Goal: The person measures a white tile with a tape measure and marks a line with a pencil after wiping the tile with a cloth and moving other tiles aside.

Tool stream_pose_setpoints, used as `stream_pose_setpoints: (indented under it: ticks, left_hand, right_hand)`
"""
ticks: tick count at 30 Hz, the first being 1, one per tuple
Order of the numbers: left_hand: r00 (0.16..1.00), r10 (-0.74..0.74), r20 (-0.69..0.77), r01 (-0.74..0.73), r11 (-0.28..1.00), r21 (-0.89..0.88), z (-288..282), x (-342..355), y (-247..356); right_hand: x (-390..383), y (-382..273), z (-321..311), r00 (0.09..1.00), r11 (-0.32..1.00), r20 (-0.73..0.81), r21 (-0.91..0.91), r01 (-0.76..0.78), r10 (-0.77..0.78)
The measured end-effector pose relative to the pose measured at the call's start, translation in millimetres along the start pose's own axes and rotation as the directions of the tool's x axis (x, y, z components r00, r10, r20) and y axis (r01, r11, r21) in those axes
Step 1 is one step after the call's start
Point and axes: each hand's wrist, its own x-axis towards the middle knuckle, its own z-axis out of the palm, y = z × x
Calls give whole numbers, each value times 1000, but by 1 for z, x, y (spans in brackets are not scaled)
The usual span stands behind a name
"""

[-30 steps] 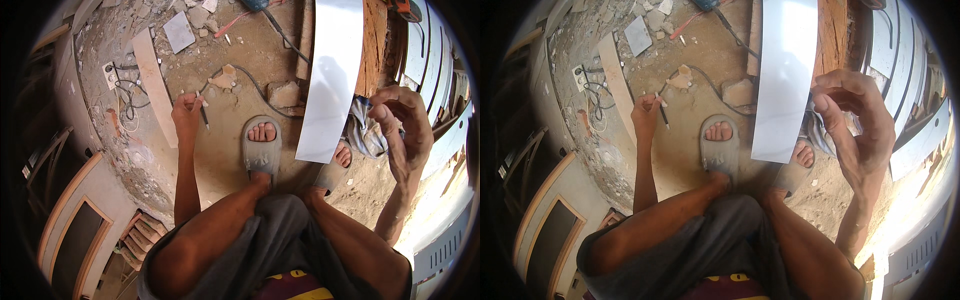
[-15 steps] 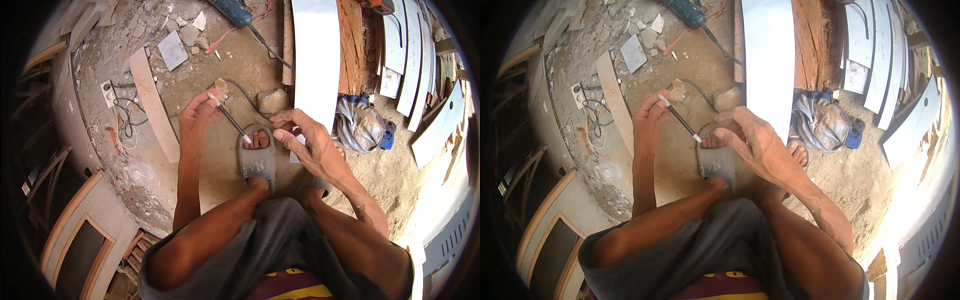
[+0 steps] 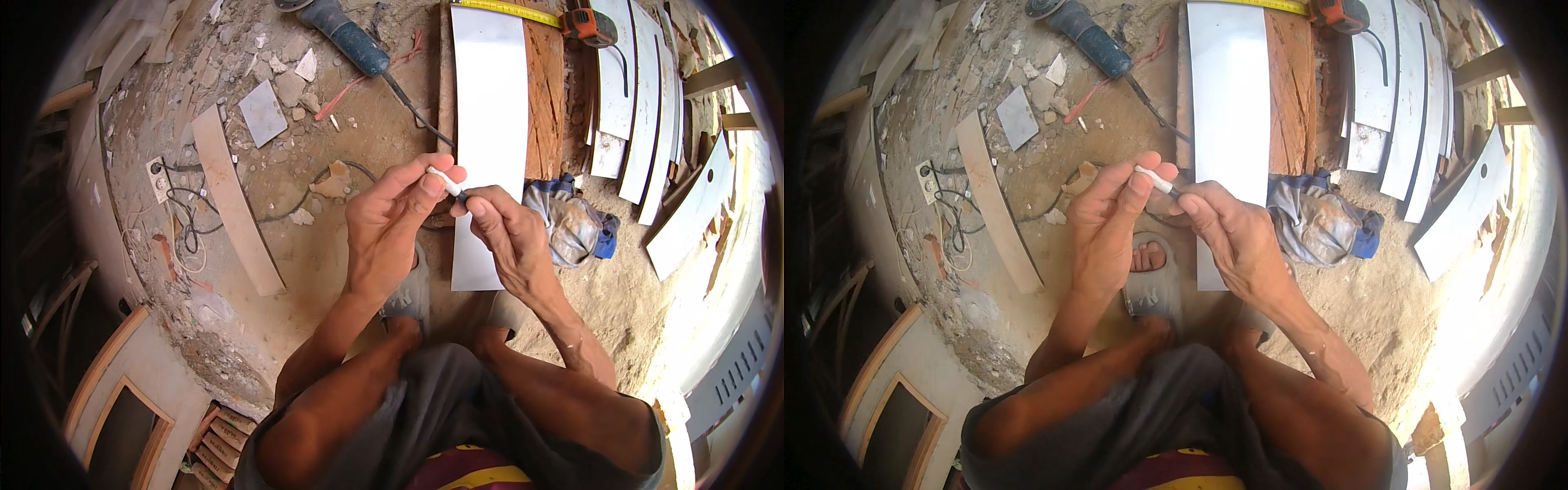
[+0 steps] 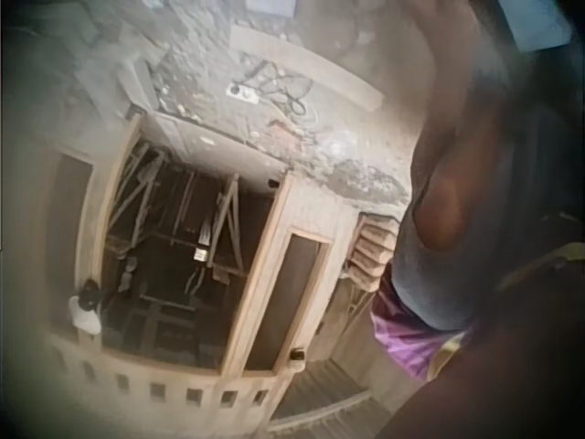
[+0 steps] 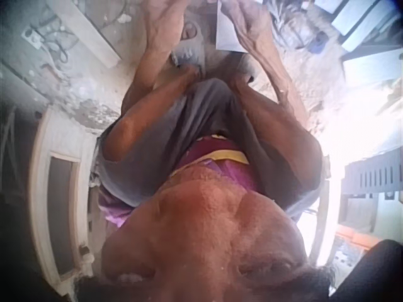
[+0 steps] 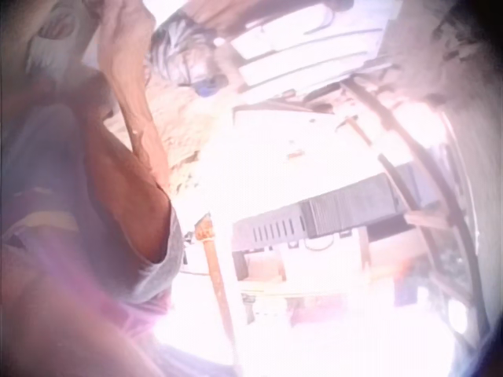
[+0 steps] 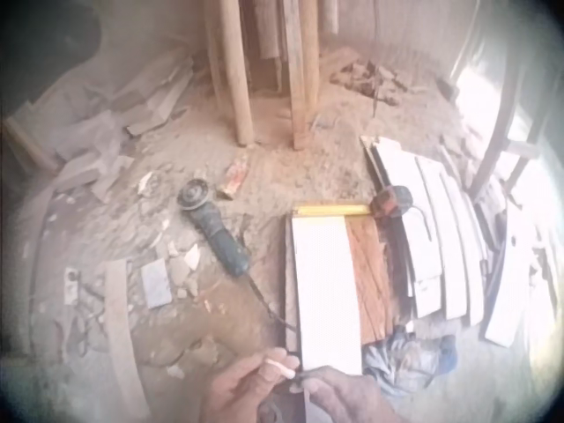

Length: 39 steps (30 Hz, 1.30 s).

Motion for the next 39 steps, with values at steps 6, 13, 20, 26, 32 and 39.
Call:
stream_pose_setpoints:
  ticks: [6,13,20,26,32,39]
  left_hand:
    - [908,255,-333,-297,951,-80,-35,101,42]
    - [936,350,-26,-320,881,347,28,211,22]
    - [654,720,232,-593,297,749,73,261,-23]
    - [696,663,276,-591,311,744,80,282,-37]
    - [730,645,224,-544,351,762,84,284,-45]
    - [731,658,179,-506,348,789,93,284,-46]
  right_hand:
    - [8,12,-23,904,874,-249,-435,217,-349]
    - [51,41,-113,879,892,-467,348,289,-103]
    - [109,53,-141,802,937,-501,-52,346,-324]
    - [154,66,-150,767,921,-548,-15,390,-334]
    - [188,86,-157,793,922,-478,-111,371,-377]
    - [213,85,-144,778,921,-512,-70,384,-364]
